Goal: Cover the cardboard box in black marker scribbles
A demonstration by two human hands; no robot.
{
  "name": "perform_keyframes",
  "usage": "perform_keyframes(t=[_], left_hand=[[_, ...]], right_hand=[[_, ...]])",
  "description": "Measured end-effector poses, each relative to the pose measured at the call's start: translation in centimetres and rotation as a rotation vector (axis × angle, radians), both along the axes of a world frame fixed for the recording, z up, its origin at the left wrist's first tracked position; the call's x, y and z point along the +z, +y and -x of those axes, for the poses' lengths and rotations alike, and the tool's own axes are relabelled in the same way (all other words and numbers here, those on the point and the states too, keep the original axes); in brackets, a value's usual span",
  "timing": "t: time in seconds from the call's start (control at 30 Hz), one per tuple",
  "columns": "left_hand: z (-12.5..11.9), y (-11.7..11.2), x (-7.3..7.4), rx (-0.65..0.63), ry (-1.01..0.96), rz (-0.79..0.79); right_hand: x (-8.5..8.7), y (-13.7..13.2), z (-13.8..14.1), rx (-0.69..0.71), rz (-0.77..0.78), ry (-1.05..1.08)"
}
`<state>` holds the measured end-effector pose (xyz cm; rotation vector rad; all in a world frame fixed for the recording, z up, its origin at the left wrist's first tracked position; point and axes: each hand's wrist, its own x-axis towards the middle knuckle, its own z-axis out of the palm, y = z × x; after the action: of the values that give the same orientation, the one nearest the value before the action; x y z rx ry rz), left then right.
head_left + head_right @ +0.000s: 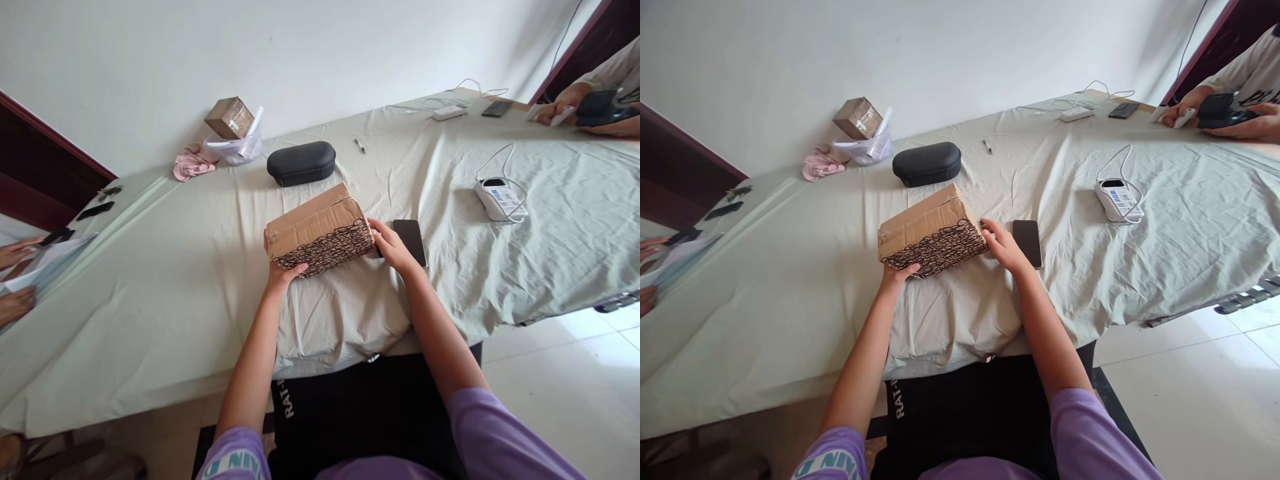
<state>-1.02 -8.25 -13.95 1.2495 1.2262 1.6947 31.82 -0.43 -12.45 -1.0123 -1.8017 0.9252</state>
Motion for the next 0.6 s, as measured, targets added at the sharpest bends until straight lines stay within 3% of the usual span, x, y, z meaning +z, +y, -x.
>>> perform_keyframes(t=[0.1,0.2,0.4,0.5,0.6], left_hand=[[0.1,0.3,-0.5,-0.035,-0.008,-0.004],[-0.2,0.2,-1.0,-0.108,-0.037,0.041],[-0.5,0.2,-1.3,-0.213,-0.034,0.056],[0.9,0.4,0.6,-0.154,-0.025,0.026],[2.4,0.3,4.6,-0.191,-0.048,0.129]], right_hand=[[0.6,-0.7,0.0,0.188,0.076,0.175],[1.1,-1.2,0.5,0.325,0.048,0.289],[2.8,-1.9,1.9,0.241,-0.078,0.326],[4.2,-2.4,1.6,0.11,-0.187,0.242],[5.7,-3.3,1.4,0.006,-0.332,0.113]])
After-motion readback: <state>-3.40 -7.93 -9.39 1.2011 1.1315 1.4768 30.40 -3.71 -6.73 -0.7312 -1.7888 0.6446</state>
